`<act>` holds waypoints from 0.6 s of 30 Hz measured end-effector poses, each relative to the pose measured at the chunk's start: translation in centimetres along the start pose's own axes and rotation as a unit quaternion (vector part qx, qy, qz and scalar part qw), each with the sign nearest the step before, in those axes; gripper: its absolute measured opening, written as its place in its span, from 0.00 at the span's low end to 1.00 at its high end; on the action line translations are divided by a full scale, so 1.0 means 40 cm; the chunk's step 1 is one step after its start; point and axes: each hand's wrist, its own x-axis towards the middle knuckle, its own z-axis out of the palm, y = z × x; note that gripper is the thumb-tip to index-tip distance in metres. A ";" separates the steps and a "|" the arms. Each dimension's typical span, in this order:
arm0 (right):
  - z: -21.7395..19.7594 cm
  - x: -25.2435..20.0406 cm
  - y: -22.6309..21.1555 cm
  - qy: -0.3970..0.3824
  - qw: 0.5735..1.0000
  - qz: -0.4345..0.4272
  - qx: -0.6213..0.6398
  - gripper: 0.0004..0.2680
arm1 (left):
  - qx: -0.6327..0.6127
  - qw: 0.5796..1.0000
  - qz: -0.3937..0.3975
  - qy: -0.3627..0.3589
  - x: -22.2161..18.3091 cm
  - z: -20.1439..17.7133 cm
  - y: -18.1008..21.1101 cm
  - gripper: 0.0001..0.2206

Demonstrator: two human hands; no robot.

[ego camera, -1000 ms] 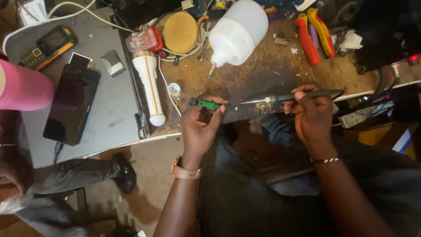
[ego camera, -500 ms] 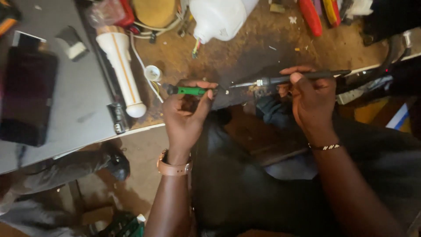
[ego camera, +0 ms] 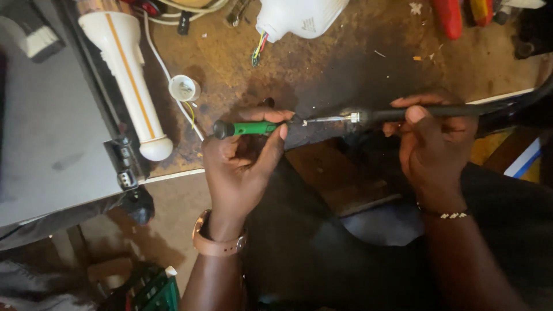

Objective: Repairing a small electronic circuit board using a soldering iron and a screwdriver

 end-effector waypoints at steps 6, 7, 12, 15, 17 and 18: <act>0.000 0.002 -0.002 -0.022 0.999 -0.034 -0.023 0.09 | -0.064 0.998 -0.024 -0.001 -0.002 0.005 -0.010 0.02; 0.001 0.001 -0.003 -0.024 0.998 -0.040 -0.038 0.09 | -0.056 0.998 -0.018 -0.002 0.000 0.005 -0.010 0.02; -0.003 -0.007 -0.003 -0.027 0.995 -0.061 -0.072 0.10 | -0.062 0.998 -0.019 0.004 -0.001 0.007 -0.013 0.02; 0.003 -0.023 -0.025 -0.042 0.980 -0.108 -0.164 0.08 | -0.040 0.999 -0.009 0.002 -0.001 0.005 -0.013 0.03; 0.017 -0.028 -0.051 -0.069 0.965 -0.138 -0.212 0.09 | -0.041 0.999 -0.009 0.006 0.001 0.006 -0.009 0.02; 0.017 -0.031 -0.055 -0.070 0.965 -0.138 -0.211 0.09 | -0.040 0.999 -0.009 0.006 0.000 0.006 -0.008 0.02</act>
